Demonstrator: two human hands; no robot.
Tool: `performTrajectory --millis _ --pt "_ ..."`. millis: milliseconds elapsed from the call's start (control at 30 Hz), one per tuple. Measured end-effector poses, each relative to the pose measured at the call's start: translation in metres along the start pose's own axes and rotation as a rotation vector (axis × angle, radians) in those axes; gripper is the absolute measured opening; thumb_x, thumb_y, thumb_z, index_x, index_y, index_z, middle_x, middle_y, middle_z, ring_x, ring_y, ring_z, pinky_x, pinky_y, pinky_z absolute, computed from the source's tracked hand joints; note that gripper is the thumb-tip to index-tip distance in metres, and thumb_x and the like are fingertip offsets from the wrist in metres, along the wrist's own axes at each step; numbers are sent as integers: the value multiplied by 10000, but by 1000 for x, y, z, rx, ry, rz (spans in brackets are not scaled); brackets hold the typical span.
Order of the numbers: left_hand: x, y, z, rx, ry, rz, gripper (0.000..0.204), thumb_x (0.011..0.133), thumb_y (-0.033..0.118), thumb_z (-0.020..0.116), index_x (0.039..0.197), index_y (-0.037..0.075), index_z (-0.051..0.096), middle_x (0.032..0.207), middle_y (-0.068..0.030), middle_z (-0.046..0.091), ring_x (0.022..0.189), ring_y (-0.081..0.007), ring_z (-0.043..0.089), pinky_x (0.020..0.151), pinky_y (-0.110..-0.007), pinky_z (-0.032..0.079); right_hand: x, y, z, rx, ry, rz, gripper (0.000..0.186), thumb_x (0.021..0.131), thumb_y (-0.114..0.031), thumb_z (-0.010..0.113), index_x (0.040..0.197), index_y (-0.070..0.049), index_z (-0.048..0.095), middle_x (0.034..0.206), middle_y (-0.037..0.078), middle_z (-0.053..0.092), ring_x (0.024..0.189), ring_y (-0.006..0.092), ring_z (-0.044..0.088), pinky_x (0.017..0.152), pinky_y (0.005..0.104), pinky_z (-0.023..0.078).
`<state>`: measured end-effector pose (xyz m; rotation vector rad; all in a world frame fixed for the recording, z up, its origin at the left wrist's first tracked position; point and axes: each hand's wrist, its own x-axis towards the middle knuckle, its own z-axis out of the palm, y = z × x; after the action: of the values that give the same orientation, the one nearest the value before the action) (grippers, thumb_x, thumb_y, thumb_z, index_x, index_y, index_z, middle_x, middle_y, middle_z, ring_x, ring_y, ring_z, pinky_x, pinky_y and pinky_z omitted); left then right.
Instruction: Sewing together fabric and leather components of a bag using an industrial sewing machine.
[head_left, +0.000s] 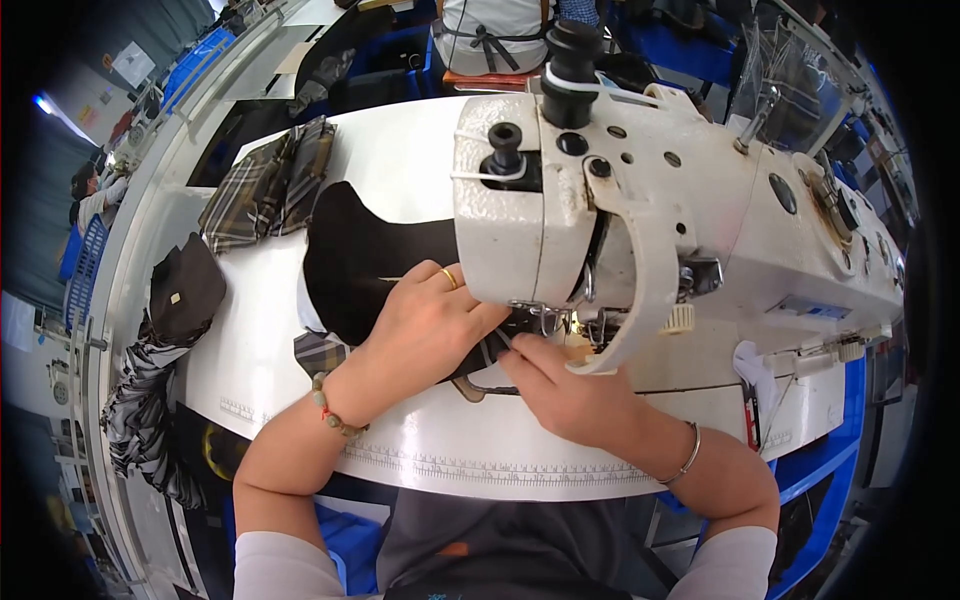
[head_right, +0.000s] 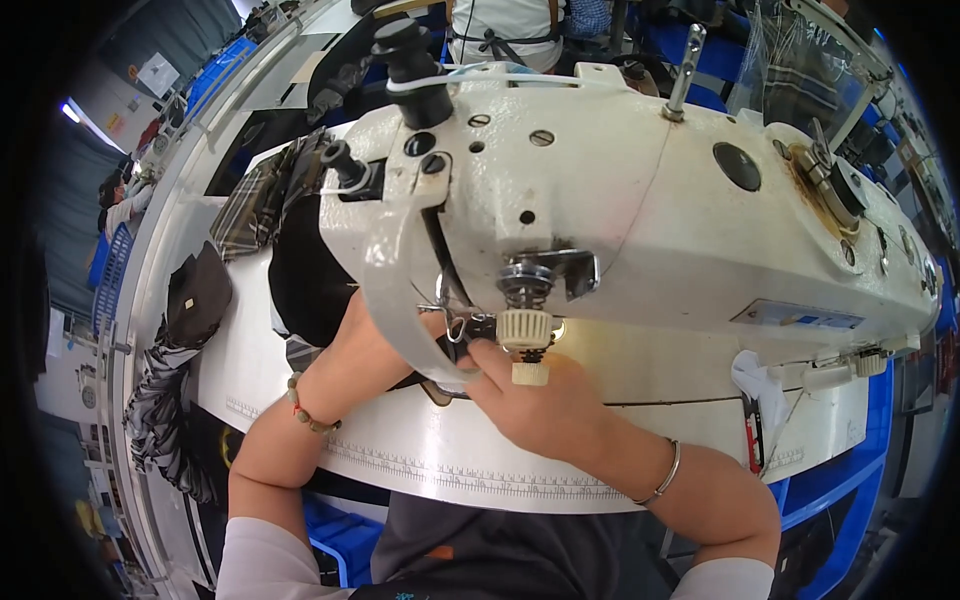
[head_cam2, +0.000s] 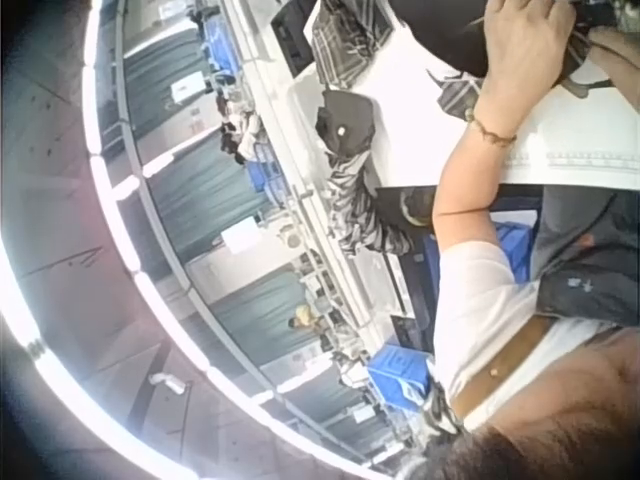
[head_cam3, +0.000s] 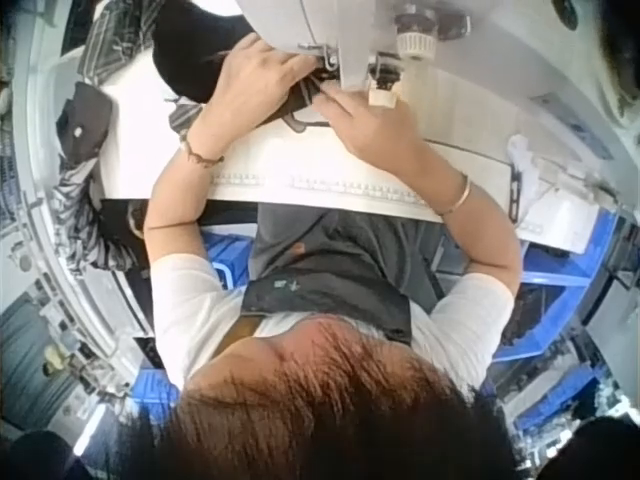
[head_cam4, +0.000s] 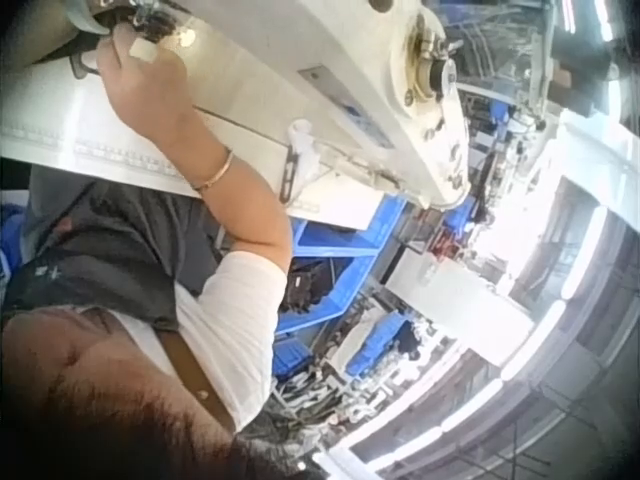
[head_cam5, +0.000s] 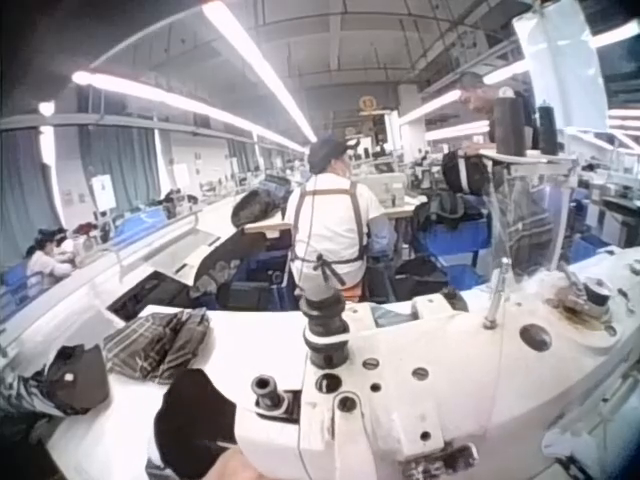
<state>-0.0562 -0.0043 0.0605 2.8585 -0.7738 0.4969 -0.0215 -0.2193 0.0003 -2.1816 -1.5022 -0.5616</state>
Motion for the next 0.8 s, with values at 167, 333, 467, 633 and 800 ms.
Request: performTrajectory --millis 167,333,467,633,800 --pt "3 0 6 -17 76 -33 158 705 165 708 839 81 717 776 -32 647 795 -213 643 673 -331 472 -3 -11 -1 -26 -102 -28 221 818 -114 600 1024 -70 669 1267 121 659 584 135 655 417 298 455" --pt "-1 0 16 -55 106 -48 90 722 157 751 804 121 739 739 -40 642 681 -230 635 578 -357 513 -5 -13 -3 21 -169 -10 240 821 -113 597 1039 -39 668 1270 180 660 565 138 666 388 279 454" --pt "-1 1 19 -83 105 -87 102 704 161 765 801 133 754 748 -41 661 661 -231 641 555 -346 507 -5 -13 -5 27 -127 -18 266 820 -116 602 1058 -27 678 1218 187 685 527 139 652 384 267 450" --pt "-1 5 22 -145 148 -127 158 686 155 773 842 133 775 762 -46 690 692 -232 673 571 -351 523 -6 -14 -7 20 -145 -29 314 814 -119 605 1094 5 678 1188 203 693 497 130 636 385 261 449" --pt "-2 3 27 -70 74 -74 239 653 173 770 887 126 767 738 -28 674 681 -219 674 575 -331 530 -5 -13 -6 30 -116 -36 334 809 -110 596 1108 18 672 1178 206 694 504 132 634 396 257 453"
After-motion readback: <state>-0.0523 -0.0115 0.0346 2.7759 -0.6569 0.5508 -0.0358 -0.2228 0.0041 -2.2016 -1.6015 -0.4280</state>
